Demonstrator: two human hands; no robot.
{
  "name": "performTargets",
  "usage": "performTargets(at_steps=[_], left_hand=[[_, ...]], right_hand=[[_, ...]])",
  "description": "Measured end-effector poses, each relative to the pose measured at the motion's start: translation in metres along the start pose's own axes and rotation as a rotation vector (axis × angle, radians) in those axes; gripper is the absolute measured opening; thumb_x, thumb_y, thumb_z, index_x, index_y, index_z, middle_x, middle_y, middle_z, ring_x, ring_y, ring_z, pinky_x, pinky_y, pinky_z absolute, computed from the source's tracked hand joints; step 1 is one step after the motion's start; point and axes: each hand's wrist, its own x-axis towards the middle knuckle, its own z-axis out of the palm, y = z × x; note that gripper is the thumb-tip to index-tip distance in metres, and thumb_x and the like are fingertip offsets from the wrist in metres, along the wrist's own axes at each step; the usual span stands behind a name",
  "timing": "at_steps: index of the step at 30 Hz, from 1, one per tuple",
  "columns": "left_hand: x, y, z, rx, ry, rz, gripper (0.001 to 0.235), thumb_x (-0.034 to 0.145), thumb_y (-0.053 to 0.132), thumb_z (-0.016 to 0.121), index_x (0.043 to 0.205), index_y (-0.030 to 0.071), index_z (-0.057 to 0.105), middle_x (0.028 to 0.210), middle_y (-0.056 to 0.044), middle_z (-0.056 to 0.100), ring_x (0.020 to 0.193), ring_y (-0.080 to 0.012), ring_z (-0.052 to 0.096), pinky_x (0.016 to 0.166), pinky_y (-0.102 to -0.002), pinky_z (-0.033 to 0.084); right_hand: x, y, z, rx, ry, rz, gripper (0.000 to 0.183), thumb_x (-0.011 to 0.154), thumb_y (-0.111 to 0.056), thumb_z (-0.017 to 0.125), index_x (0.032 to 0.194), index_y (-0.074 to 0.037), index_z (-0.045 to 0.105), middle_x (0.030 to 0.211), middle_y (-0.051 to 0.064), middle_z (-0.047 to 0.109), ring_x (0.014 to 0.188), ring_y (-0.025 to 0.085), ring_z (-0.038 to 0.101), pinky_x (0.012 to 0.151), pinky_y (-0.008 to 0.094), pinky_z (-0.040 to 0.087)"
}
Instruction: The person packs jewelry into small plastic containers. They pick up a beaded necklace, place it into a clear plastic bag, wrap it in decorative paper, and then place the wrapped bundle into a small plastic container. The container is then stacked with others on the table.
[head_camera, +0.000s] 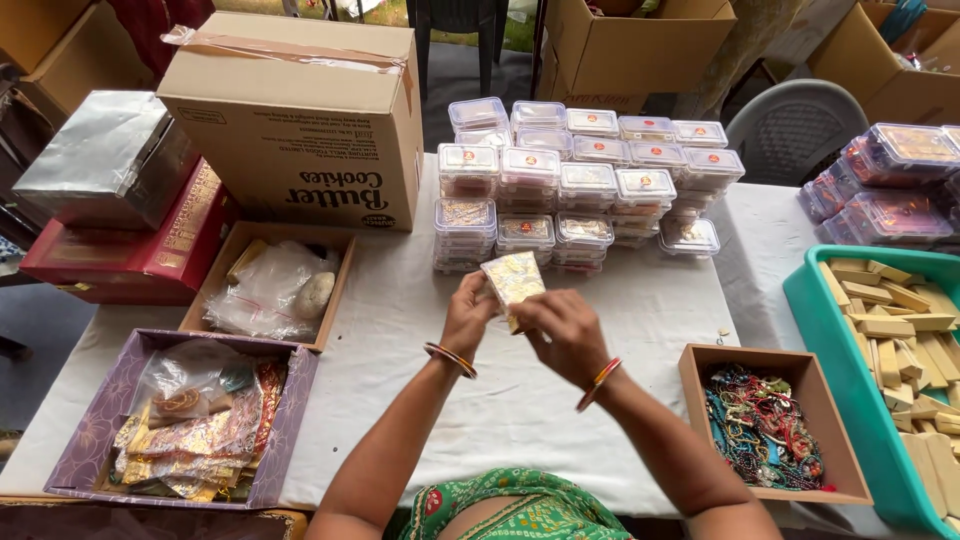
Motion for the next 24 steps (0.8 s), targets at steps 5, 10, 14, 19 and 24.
performTargets(at_steps=[5,10,14,19,24], left_hand=[[0.002,0.028,-0.003,-0.409,-0.032,-0.311,0.043,0.097,0.015,0.044,0.135,0.002,0.059,0.119,-0.012,0.071,0.101,-0.0173,0.073,0.091,-0.033,0.059],[-0.002,-0.005,-0.010,-0.243,-0.023,-0.287,0.037,0.098,0.005,0.058,0.134,-0.002,0.060,0.116,-0.012,0.071,0.100,-0.0167,0.070,0.088,-0.033,0.059],[-0.004,0.000,-0.011,-0.065,0.013,-0.114,0.037,0.095,-0.005,0.060,0.131,-0.005,0.061,0.122,-0.004,0.066,0.105,-0.0133,0.070,0.090,-0.030,0.061],[-0.007,0.009,-0.012,-0.229,-0.036,-0.202,0.038,0.095,-0.006,0.058,0.133,-0.004,0.059,0.116,-0.011,0.073,0.101,-0.0151,0.072,0.089,-0.031,0.061],[-0.005,0.009,-0.012,-0.244,-0.089,-0.358,0.038,0.095,0.007,0.064,0.131,-0.006,0.059,0.117,-0.014,0.071,0.102,-0.0205,0.071,0.086,-0.038,0.063]], right_hand=[[-0.034,-0.004,0.030,-0.120,-0.033,-0.099,0.021,0.089,-0.009,0.076,0.110,-0.008,0.072,0.102,0.006,0.073,0.094,0.022,0.071,0.083,0.039,0.058],[-0.046,-0.006,0.033,-0.086,-0.077,-0.175,0.025,0.089,-0.009,0.075,0.114,-0.007,0.072,0.108,0.008,0.071,0.099,0.023,0.070,0.089,0.040,0.058],[-0.058,0.020,0.027,-0.019,-0.008,-0.335,0.035,0.086,-0.011,0.072,0.121,-0.011,0.067,0.124,0.010,0.061,0.111,0.023,0.062,0.101,0.048,0.052],[-0.029,0.024,0.006,-0.154,-0.016,-0.243,0.040,0.085,-0.016,0.074,0.124,-0.013,0.064,0.137,0.011,0.053,0.125,0.025,0.053,0.108,0.057,0.042],[-0.040,0.045,0.021,-0.112,-0.075,-0.143,0.030,0.086,-0.017,0.079,0.115,-0.018,0.070,0.117,0.003,0.068,0.108,0.018,0.065,0.108,0.051,0.046]])
